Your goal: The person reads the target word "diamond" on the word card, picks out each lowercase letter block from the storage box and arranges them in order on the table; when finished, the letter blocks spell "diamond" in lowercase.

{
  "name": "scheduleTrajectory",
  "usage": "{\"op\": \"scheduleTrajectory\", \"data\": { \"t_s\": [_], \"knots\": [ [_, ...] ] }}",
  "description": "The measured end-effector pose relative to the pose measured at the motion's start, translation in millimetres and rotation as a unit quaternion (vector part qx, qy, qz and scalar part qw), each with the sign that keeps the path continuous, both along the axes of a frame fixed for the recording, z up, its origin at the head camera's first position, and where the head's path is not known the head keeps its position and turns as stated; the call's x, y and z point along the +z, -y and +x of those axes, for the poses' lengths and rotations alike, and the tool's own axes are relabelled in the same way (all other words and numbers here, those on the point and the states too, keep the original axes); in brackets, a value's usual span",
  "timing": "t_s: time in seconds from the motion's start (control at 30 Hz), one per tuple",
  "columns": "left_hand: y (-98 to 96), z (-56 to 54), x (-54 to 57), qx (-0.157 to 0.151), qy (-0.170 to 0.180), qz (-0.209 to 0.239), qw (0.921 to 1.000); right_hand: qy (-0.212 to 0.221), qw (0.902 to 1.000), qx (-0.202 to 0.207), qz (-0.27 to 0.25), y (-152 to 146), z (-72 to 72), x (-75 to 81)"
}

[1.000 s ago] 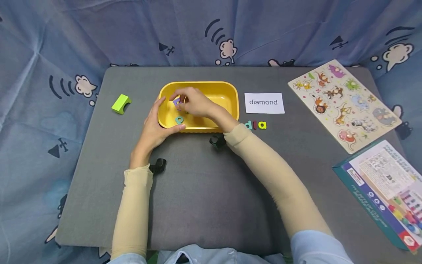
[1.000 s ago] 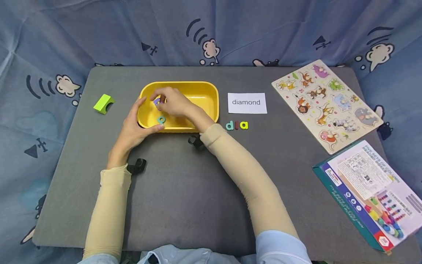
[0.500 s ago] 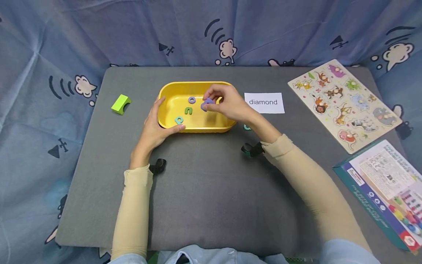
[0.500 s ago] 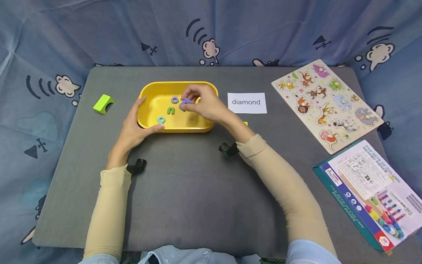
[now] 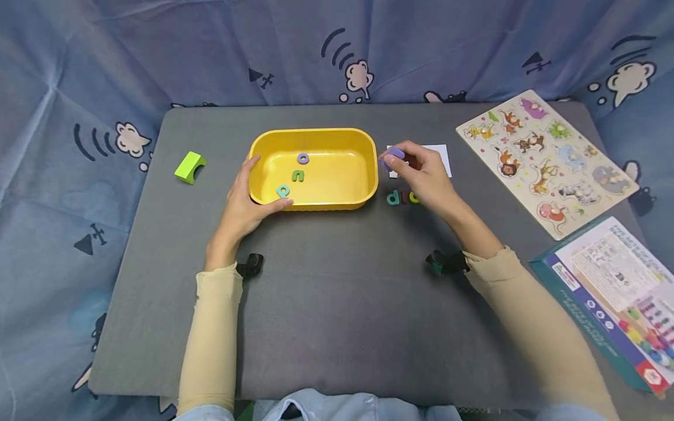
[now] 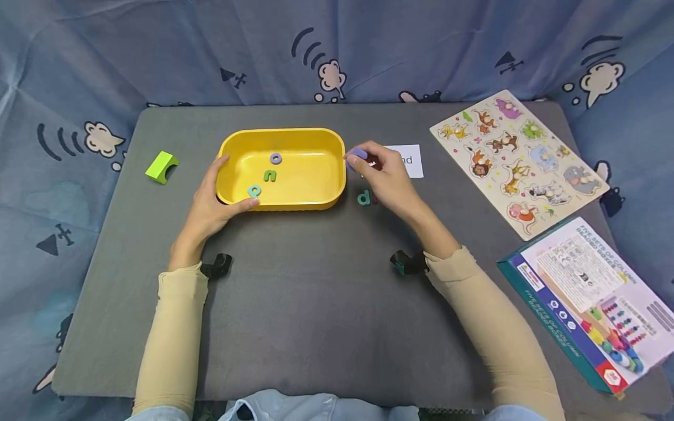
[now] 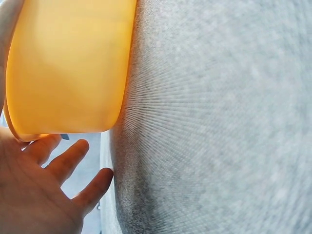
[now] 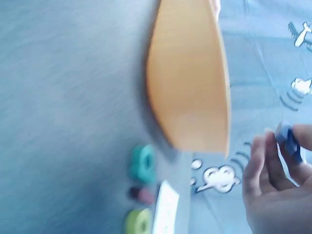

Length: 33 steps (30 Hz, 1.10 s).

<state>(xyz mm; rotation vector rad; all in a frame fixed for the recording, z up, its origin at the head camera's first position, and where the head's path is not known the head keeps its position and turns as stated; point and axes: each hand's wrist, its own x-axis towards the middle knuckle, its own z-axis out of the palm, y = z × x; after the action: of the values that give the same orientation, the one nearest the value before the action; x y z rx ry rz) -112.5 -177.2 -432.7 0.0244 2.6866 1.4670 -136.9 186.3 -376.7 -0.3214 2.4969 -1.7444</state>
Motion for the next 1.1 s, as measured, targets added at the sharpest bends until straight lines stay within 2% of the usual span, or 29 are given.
{"op": "scheduleTrajectory", "data": {
  "t_s": [0.17,0.4,0.5,0.63,0.73,0.87,1.0,1.1],
  "knots": [
    [-0.7,-0.2,2.0,-0.001,-0.004,0.000,1.0000,0.008,0.9996,-0.006,-0.025,-20,9.2,-9.7],
    [-0.1,-0.4,1.7,-0.004,-0.006,0.005,1.0000,0.005,0.9992,-0.040,0.006,-41,20.0,-17.2],
    [-0.2,-0.3,1.9,-0.004,-0.006,0.006,1.0000,0.019,0.9987,-0.047,-0.012,-48,22.7,-21.1],
    [-0.9,0.7,2.7,-0.004,-0.004,0.008,1.0000,0.015,0.9982,-0.043,-0.038,-57,25.9,-28.0],
    [-0.8,0.8,2.0,-0.004,-0.004,0.006,1.0000,0.020,0.9970,-0.056,-0.049,-60,28.5,-31.2],
    [-0.4,0.8,1.6,-0.003,-0.004,0.005,1.0000,0.080,0.9868,-0.060,-0.128,-62,31.3,-34.0],
    [-0.3,0.7,1.0,-0.004,-0.005,0.003,1.0000,0.133,0.9652,-0.044,-0.221,-66,32.6,-37.2],
    [-0.2,0.2,0.2,-0.004,-0.007,0.005,1.0000,0.143,0.9642,-0.042,-0.219,-69,33.1,-37.9]
  ]
}}
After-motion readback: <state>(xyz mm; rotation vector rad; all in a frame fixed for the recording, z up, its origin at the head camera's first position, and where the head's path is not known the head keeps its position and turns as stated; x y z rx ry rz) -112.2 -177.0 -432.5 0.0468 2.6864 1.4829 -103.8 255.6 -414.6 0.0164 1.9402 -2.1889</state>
